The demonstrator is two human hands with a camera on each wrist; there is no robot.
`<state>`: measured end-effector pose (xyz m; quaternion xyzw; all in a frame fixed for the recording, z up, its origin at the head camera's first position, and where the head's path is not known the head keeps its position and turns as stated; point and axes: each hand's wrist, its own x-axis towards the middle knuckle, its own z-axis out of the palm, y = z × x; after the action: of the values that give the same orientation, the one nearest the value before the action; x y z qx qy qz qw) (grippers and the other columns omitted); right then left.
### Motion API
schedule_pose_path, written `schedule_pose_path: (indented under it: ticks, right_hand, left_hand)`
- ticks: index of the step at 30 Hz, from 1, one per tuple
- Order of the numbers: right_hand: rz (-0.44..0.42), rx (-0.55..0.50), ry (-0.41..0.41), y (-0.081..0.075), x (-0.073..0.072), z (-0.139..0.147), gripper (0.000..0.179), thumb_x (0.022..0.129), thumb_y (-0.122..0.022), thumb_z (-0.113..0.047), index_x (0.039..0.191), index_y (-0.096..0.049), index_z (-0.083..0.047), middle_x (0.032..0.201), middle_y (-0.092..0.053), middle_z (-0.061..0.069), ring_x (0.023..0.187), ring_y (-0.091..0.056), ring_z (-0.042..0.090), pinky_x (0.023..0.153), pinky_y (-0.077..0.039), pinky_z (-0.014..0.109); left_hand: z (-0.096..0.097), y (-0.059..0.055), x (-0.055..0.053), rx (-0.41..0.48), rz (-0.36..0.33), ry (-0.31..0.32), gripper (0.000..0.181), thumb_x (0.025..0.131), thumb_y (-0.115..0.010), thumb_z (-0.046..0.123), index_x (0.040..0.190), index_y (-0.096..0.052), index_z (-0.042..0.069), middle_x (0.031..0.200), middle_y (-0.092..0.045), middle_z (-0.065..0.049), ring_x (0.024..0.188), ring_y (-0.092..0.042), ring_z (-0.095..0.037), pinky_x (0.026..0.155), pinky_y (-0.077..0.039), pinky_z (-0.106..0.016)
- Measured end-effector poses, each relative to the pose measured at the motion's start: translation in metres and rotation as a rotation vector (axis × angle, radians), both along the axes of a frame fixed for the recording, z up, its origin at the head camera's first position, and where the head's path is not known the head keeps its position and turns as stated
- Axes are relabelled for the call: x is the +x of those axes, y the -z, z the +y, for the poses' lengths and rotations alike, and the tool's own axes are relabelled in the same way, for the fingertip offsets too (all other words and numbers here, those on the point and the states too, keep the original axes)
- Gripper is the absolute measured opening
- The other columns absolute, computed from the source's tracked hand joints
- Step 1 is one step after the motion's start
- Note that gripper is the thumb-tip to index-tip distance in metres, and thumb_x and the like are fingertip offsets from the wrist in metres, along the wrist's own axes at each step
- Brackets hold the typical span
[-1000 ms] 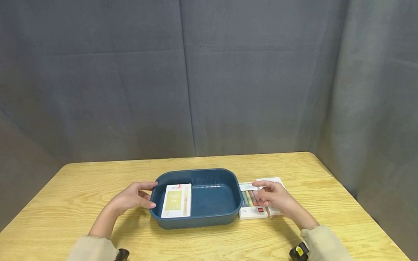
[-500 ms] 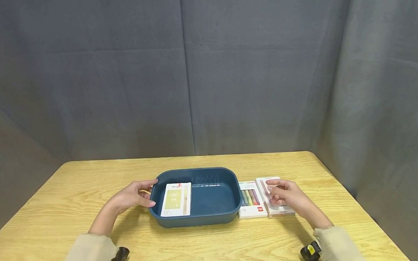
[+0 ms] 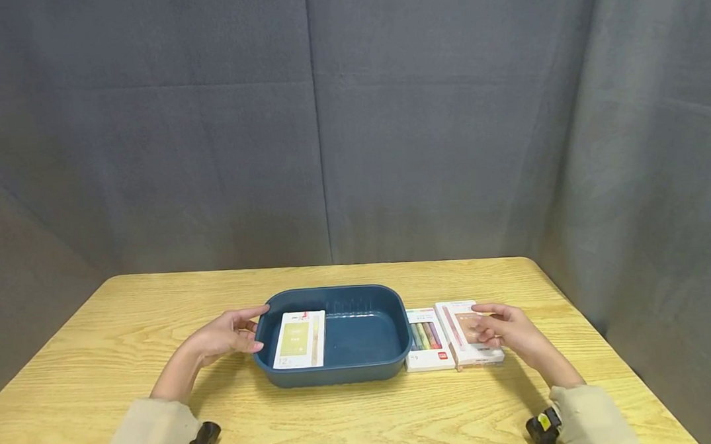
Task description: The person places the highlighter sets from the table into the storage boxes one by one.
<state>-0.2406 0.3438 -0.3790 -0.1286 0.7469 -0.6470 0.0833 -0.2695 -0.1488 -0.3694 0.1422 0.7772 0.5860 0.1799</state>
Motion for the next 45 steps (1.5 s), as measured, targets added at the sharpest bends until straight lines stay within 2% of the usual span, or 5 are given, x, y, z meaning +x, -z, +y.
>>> schedule_pose_path:
  ticks: [9, 15, 21, 25, 45]
  right_hand:
    - [-0.004, 0.009, 0.033, 0.005, 0.000, 0.013, 0.025, 0.090, -0.049, -0.003, 0.114, -0.051, 0.003, 0.082, -0.059, 0.003, 0.070, -0.056, 0.010, 0.060, -0.048, 0.023]
    - [-0.014, 0.028, 0.081, 0.004, -0.001, 0.018, 0.019, 0.089, -0.050, -0.004, 0.105, -0.057, -0.013, 0.081, -0.057, 0.003, 0.068, -0.055, 0.010, 0.058, -0.048, 0.024]
    - [-0.036, 0.120, 0.130, 0.003, 0.000, 0.018, 0.042, 0.090, -0.050, -0.007, 0.119, -0.037, 0.020, 0.079, -0.054, 0.003, 0.063, -0.053, 0.008, 0.057, -0.048, 0.023]
    - [-0.098, 0.160, 0.147, 0.004, 0.001, 0.018, 0.058, 0.091, -0.050, -0.010, 0.125, -0.019, 0.024, 0.078, -0.056, 0.003, 0.062, -0.054, 0.008, 0.058, -0.048, 0.024]
    - [-0.175, 0.343, 0.155, 0.006, 0.001, 0.012, 0.060, 0.089, -0.054, -0.018, 0.123, -0.029, 0.025, 0.066, -0.054, -0.004, 0.057, -0.050, 0.004, 0.051, -0.044, 0.020]
  left_hand:
    - [0.001, 0.000, 0.001, 0.006, -0.014, 0.000, 0.074, 0.073, -0.065, -0.010, 0.137, -0.028, -0.004, 0.094, -0.044, -0.019, 0.076, -0.045, -0.020, 0.062, -0.046, -0.029]
    - [0.003, -0.002, 0.002, -0.008, -0.021, -0.011, 0.074, 0.073, -0.065, -0.011, 0.137, -0.029, -0.004, 0.094, -0.044, -0.020, 0.075, -0.045, -0.020, 0.061, -0.047, -0.027]
    - [0.004, -0.004, 0.003, -0.022, -0.038, -0.038, 0.074, 0.073, -0.066, -0.012, 0.137, -0.031, -0.002, 0.092, -0.043, -0.018, 0.074, -0.043, -0.019, 0.060, -0.047, -0.026]
    - [0.004, -0.004, 0.003, -0.023, -0.047, -0.043, 0.074, 0.073, -0.066, -0.012, 0.137, -0.031, -0.002, 0.089, -0.042, -0.017, 0.072, -0.043, -0.019, 0.060, -0.048, -0.026]
    - [0.004, -0.005, 0.003, -0.018, -0.057, -0.026, 0.076, 0.073, -0.064, -0.013, 0.138, -0.027, -0.002, 0.073, -0.039, -0.007, 0.065, -0.040, -0.016, 0.064, -0.049, -0.033]
